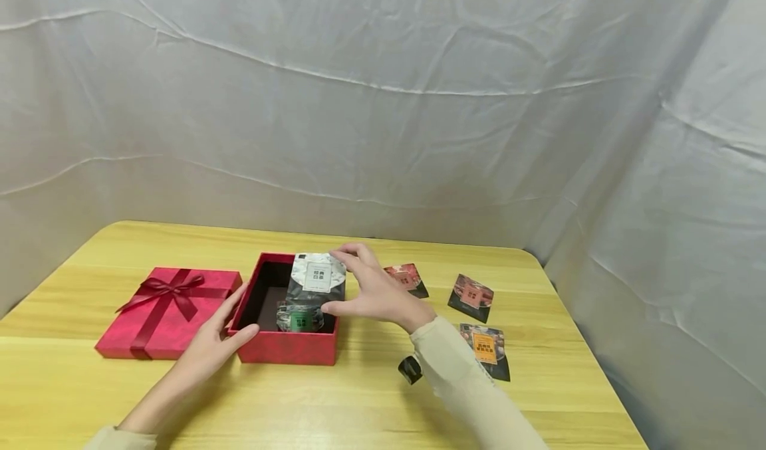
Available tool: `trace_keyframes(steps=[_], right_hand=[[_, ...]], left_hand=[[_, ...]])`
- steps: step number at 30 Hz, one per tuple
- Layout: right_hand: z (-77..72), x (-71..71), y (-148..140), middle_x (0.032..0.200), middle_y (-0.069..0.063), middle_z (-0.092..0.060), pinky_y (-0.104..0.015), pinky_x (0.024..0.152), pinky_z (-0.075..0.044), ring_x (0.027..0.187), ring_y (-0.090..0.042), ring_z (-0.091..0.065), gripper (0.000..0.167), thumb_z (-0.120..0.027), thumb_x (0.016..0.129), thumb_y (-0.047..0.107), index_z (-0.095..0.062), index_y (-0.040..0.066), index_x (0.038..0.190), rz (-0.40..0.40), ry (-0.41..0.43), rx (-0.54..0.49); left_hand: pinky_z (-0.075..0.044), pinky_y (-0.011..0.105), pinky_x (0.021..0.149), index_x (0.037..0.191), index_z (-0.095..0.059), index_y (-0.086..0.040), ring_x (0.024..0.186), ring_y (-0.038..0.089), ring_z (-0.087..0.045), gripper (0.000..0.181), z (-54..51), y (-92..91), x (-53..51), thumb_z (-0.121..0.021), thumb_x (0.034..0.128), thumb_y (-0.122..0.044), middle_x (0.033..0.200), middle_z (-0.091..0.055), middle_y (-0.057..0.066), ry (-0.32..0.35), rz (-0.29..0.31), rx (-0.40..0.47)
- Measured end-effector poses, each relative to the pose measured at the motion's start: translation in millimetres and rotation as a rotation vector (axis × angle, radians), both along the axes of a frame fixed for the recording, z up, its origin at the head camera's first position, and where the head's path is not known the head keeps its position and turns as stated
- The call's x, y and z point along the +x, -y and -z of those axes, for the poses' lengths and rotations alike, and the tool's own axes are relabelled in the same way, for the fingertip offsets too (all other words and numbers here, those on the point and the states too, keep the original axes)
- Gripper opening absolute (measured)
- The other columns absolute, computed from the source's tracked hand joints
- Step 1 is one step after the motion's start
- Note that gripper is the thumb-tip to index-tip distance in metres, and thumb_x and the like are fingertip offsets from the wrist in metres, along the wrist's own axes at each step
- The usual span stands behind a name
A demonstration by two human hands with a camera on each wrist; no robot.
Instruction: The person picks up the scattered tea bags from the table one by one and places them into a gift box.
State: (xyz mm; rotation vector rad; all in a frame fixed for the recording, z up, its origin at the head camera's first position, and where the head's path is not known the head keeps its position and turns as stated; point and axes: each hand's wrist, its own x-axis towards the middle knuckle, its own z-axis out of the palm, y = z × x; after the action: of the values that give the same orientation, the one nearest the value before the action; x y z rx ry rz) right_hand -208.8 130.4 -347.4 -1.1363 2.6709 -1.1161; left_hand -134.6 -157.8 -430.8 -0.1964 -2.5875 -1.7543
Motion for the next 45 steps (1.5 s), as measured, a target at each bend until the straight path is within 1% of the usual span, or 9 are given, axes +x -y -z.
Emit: trace_keyframes(steps=[5,9,13,16,25,31,39,42,45], right_hand=[[1.4,2.0,4,0.145,-0.003,-0.03,-0.048,0.1,-0.039,0.125,-0.02,-0.041,0.082,-0.079,0.08,0.037,-0.04,0.013,0.148,0.01,0.019,0.05],[2.7,3.2,5,0.155,-0.002,-0.019,-0.054,0.101,-0.035,0.138,-0.024,-0.026,0.085,-0.076,0.082,0.042,-0.034,0.017,0.151,-0.001,0.059,0.112],[4.2,4.6,4,0.159,0.001,-0.011,-0.059,0.101,-0.034,0.142,-0.024,-0.017,0.084,-0.072,0.084,0.045,-0.031,0.019,0.153,-0.002,0.088,0.157],[5.6,4.9,3,0.159,0.0,-0.012,-0.06,0.101,-0.033,0.143,-0.023,-0.016,0.081,-0.069,0.086,0.045,-0.032,0.019,0.153,0.005,0.084,0.171],[8.5,4.6,-1,0.158,-0.002,-0.017,-0.058,0.103,-0.032,0.142,-0.022,-0.018,0.077,-0.067,0.088,0.045,-0.032,0.019,0.153,0.017,0.058,0.172],[14.6,7.6,-7,0.157,-0.006,-0.021,-0.058,0.105,-0.029,0.142,-0.025,-0.022,0.076,-0.067,0.09,0.041,-0.033,0.015,0.152,0.023,0.053,0.155],[22.0,12.1,-38,0.155,-0.007,-0.027,-0.056,0.106,-0.029,0.141,-0.028,-0.025,0.073,-0.067,0.091,0.037,-0.032,0.015,0.152,0.076,0.047,0.106],[22.4,15.6,-58,0.155,-0.011,-0.027,-0.059,0.105,-0.029,0.141,-0.032,-0.025,0.072,-0.066,0.092,0.036,-0.032,0.014,0.152,0.111,0.069,0.097],[24.7,20.1,-83,0.154,-0.013,-0.029,-0.061,0.102,-0.031,0.137,-0.036,-0.031,0.072,-0.066,0.092,0.036,-0.031,0.016,0.152,0.176,0.099,0.119]], left_hand=[[-0.041,0.057,0.096,0.156,-0.02,-0.018,0.129,0.045,-0.04,0.078,1.1,-1.3,-0.6,-0.064,0.0934,-0.029,0.154,-0.027,0.02,-0.006,0.005,0.004],[-0.041,0.057,0.096,0.156,-0.021,-0.018,0.128,0.045,-0.041,0.077,3.4,-2.1,-1.1,-0.064,0.0933,-0.03,0.154,-0.027,0.02,-0.011,0.004,0.001],[-0.041,0.056,0.096,0.156,-0.022,-0.018,0.127,0.045,-0.042,0.077,4.5,-3.2,-0.8,-0.065,0.0929,-0.03,0.153,-0.029,0.02,-0.017,0.005,0.005],[-0.042,0.055,0.095,0.156,-0.021,-0.017,0.125,0.045,-0.044,0.077,4.5,-3.6,-0.8,-0.065,0.0931,-0.029,0.152,-0.03,0.021,-0.024,0.01,0.007],[-0.042,0.054,0.095,0.156,-0.02,-0.016,0.126,0.045,-0.044,0.078,3.3,-2.2,-1.0,-0.065,0.0932,-0.026,0.153,-0.028,0.02,-0.002,0.012,0.014],[-0.044,0.052,0.095,0.156,-0.021,-0.016,0.123,0.043,-0.046,0.077,3.2,-2.3,-0.3,-0.065,0.093,-0.026,0.152,-0.029,0.021,-0.003,0.007,0.019],[-0.05,0.039,0.085,0.155,-0.023,-0.019,0.124,0.041,-0.045,0.076,2.6,-1.3,-1.2,-0.066,0.0929,-0.026,0.151,-0.031,0.02,-0.023,0.007,0.027],[-0.051,0.038,0.084,0.155,-0.023,-0.018,0.124,0.041,-0.045,0.076,2.5,-1.1,-1.5,-0.066,0.0929,-0.026,0.15,-0.031,0.022,-0.03,0.007,0.023],[-0.05,0.04,0.085,0.155,-0.023,-0.018,0.122,0.042,-0.047,0.077,2.6,-0.9,-0.9,-0.066,0.0927,-0.026,0.15,-0.032,0.022,-0.026,0.002,0.014]])
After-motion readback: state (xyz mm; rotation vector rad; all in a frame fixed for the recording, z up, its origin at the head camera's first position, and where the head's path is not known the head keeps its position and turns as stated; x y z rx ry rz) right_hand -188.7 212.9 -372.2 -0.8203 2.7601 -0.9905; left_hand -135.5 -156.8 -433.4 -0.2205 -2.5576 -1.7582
